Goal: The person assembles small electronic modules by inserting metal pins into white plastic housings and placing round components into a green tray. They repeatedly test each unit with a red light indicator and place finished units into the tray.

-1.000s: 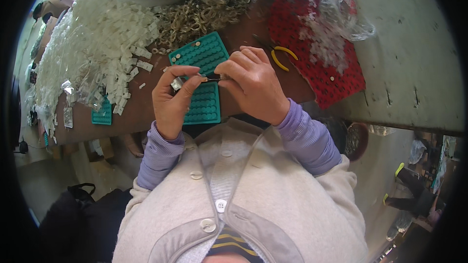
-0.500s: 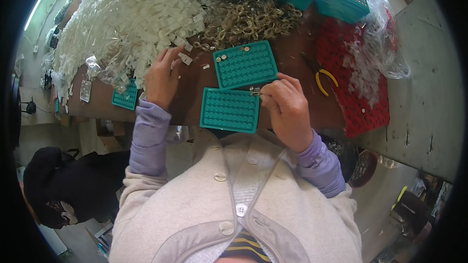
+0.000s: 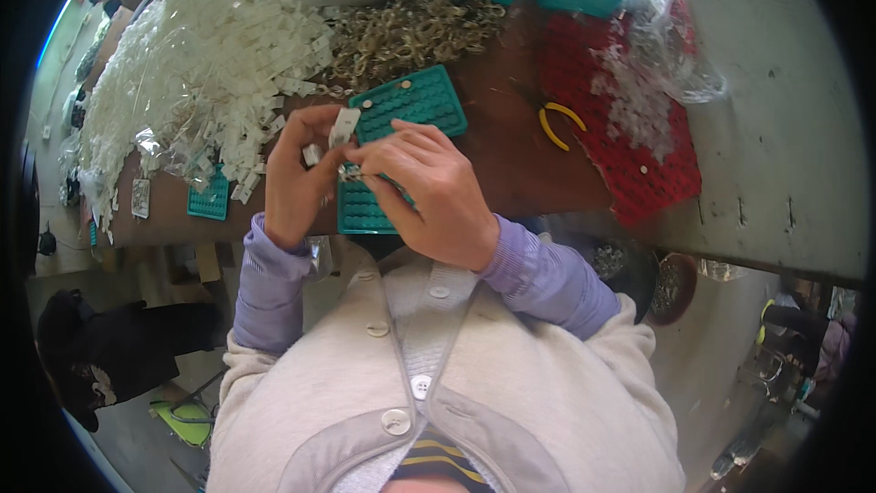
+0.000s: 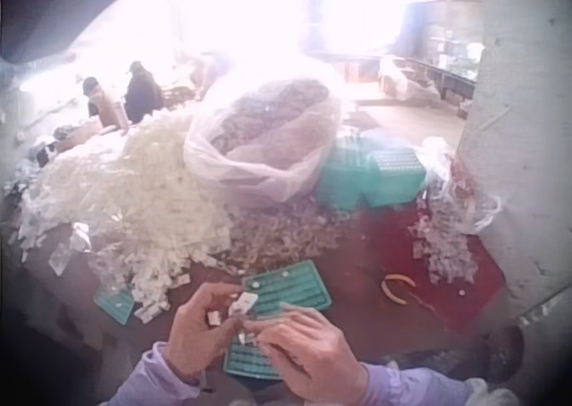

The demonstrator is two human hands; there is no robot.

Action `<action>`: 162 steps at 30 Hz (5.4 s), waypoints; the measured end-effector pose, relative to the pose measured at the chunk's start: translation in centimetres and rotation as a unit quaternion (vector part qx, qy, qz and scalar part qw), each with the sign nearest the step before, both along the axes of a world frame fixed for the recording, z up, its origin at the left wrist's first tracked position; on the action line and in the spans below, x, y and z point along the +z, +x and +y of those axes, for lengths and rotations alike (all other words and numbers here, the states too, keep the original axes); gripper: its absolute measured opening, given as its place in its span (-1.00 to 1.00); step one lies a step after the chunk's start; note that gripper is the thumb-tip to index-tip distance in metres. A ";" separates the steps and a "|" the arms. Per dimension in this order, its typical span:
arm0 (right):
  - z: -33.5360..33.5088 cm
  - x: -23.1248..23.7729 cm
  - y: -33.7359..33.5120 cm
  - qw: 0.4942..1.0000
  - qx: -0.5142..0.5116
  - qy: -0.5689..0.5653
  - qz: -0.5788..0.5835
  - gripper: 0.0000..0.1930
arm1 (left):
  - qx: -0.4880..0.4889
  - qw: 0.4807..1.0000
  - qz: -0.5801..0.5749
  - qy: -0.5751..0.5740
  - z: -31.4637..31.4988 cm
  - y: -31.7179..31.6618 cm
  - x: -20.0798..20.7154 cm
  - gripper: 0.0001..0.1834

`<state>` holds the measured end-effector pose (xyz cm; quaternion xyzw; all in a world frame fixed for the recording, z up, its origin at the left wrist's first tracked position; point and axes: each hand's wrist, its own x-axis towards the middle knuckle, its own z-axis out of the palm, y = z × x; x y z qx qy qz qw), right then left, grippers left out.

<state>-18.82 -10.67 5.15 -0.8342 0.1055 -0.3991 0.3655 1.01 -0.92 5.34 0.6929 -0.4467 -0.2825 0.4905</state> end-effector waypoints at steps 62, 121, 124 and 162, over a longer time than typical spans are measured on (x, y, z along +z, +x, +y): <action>-7.6 -2.5 3.4 0.980 -0.180 0.002 0.083 -0.89 | 0.002 0.909 0.409 -0.078 0.1 -1.1 -4.0 -0.71; 1.6 -4.3 0.9 0.983 0.070 -0.040 0.166 -0.80 | 0.057 0.917 0.379 -0.113 -0.4 -1.2 -5.0 -0.78; 1.7 -4.8 1.4 0.978 0.053 -0.064 0.191 -0.80 | 0.068 0.919 0.372 -0.112 0.9 -0.7 -4.2 -0.77; -5.5 -2.9 7.6 0.990 -0.058 -0.081 0.097 -0.87 | 0.038 0.936 0.347 -0.052 2.9 -0.6 -3.4 -0.74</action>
